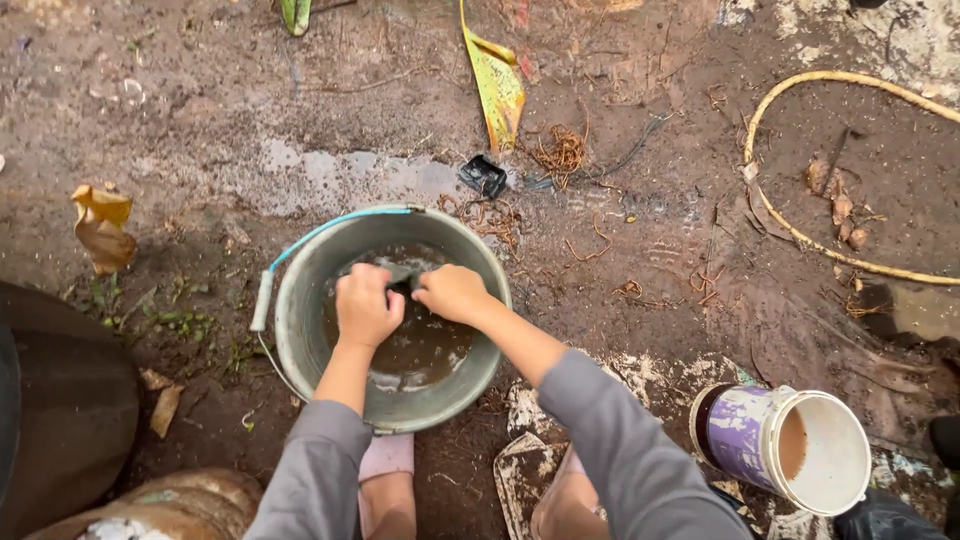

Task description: Cleaning large plastic garden pots using a wet cloth and a bucket of water in a nursery setting.

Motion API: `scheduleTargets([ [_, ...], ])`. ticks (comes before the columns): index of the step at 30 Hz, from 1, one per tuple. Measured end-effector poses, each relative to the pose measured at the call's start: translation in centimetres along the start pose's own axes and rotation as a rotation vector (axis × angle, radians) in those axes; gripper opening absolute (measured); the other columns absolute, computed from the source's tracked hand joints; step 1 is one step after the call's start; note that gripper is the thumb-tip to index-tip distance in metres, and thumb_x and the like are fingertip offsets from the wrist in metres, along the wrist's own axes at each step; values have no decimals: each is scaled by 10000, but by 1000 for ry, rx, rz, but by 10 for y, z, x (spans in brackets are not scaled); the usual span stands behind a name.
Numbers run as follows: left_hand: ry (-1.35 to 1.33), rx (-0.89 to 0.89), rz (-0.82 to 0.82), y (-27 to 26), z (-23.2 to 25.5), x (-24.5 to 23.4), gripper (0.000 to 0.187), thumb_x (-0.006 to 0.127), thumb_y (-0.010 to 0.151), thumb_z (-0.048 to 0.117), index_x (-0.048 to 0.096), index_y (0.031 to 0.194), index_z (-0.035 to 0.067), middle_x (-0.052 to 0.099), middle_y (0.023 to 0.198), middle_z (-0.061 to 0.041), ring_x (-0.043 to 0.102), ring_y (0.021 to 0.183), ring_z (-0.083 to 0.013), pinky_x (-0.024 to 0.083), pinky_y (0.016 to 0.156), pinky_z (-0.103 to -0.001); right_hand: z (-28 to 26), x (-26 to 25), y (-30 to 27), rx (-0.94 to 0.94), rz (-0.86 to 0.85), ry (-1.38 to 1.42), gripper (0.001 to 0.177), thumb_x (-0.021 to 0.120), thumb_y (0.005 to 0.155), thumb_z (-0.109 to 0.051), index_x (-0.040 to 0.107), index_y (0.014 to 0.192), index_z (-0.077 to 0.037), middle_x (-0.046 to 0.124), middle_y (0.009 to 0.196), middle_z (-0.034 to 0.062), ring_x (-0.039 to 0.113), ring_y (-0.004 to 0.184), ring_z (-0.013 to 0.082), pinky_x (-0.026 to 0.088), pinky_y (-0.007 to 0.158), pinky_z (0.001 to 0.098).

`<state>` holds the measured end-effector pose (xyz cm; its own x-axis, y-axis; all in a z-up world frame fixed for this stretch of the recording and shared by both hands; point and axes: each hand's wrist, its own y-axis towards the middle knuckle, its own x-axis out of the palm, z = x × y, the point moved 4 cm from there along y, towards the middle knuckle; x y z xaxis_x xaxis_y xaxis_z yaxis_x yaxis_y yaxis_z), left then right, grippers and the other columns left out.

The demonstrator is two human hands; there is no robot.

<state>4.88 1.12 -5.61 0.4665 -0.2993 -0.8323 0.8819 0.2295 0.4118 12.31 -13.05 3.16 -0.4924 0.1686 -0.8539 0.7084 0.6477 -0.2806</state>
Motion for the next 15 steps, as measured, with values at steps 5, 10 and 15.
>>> scheduleTargets([
  [5, 159, -27, -586, -26, -18, 44, 481, 517, 898, 119, 420, 1367, 77, 688, 1001, -134, 725, 942, -320, 535, 839, -463, 70, 175, 41, -72, -302, -230, 263, 547, 951, -129, 769, 942, 10, 744, 861, 250, 744, 852, 419, 599, 729, 556],
  [10, 304, -412, -1103, -34, -33, 36, 318, 526, 904, 188, 774, 1098, 143, 791, 1056, -120, 734, 1059, -328, 346, 1016, -513, 50, 136, 22, -40, -332, -244, 225, 564, 941, -78, 770, 898, 1, 745, 828, 203, 750, 830, 375, 601, 732, 540],
  [15, -601, -407, -678, 25, 42, -83, 583, 601, 813, 220, 575, 1375, 66, 632, 1179, -253, 590, 1187, -465, 464, 1022, -525, -25, -43, -27, -238, 171, 321, 172, 602, 1008, -251, 693, 1021, -106, 650, 956, 142, 678, 904, 401, 566, 784, 475],
])
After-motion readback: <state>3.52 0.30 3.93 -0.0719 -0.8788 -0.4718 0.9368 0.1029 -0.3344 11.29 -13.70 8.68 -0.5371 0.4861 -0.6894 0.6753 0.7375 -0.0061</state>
